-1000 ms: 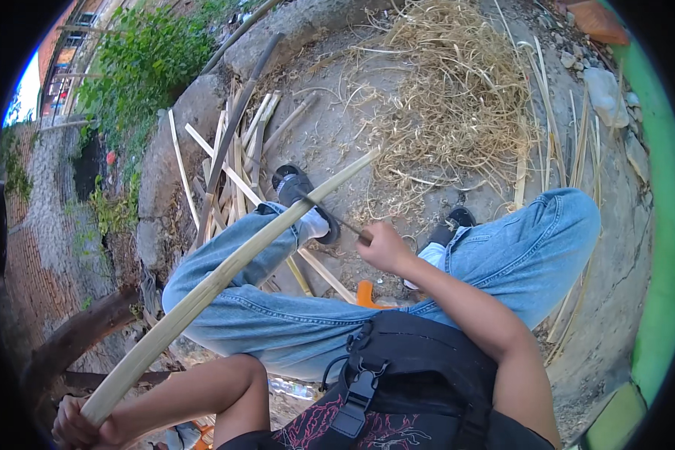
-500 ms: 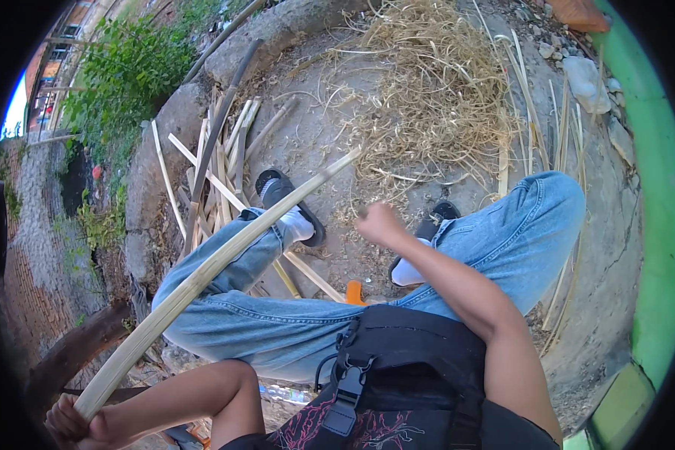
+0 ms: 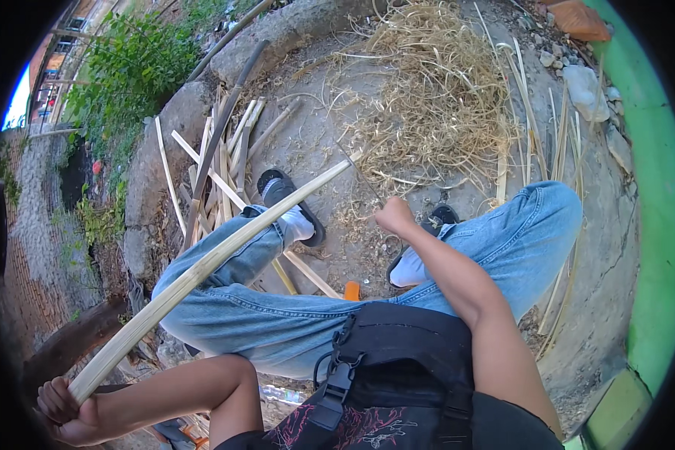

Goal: The person shaves a long thin strip of wood using a machete, removing material to thin and refine the piece. They hold the wood strip with one hand while drawing the machete blade across it repeatedly.

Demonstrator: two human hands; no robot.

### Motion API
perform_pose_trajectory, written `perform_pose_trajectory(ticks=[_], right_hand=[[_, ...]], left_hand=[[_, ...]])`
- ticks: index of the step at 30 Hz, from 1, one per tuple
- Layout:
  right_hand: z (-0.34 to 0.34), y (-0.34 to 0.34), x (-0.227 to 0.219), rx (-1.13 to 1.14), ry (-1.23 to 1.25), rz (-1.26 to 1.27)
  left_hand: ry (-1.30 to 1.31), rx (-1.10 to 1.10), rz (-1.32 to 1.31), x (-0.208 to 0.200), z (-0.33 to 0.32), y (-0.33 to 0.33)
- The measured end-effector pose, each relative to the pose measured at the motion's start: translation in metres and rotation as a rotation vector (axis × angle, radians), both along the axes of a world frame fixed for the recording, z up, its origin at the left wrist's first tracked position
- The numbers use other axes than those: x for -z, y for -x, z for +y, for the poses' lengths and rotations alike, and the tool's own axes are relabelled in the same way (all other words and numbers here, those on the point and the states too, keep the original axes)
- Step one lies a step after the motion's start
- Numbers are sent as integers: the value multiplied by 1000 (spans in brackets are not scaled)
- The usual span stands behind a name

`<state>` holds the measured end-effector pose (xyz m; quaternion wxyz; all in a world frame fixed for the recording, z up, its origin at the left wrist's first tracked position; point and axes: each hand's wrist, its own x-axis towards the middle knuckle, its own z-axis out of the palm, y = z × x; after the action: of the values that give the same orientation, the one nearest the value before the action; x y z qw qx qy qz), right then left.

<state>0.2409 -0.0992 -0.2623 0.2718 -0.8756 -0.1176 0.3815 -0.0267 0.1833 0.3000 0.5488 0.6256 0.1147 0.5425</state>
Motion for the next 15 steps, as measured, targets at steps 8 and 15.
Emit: perform_pose_trajectory(ticks=[8,15], right_hand=[[6,-1,2,-22,-19,-20],[0,-5,14,20,25,21]], left_hand=[[13,346,-92,7,-26,-34],[35,204,-139,10,-21,-31]])
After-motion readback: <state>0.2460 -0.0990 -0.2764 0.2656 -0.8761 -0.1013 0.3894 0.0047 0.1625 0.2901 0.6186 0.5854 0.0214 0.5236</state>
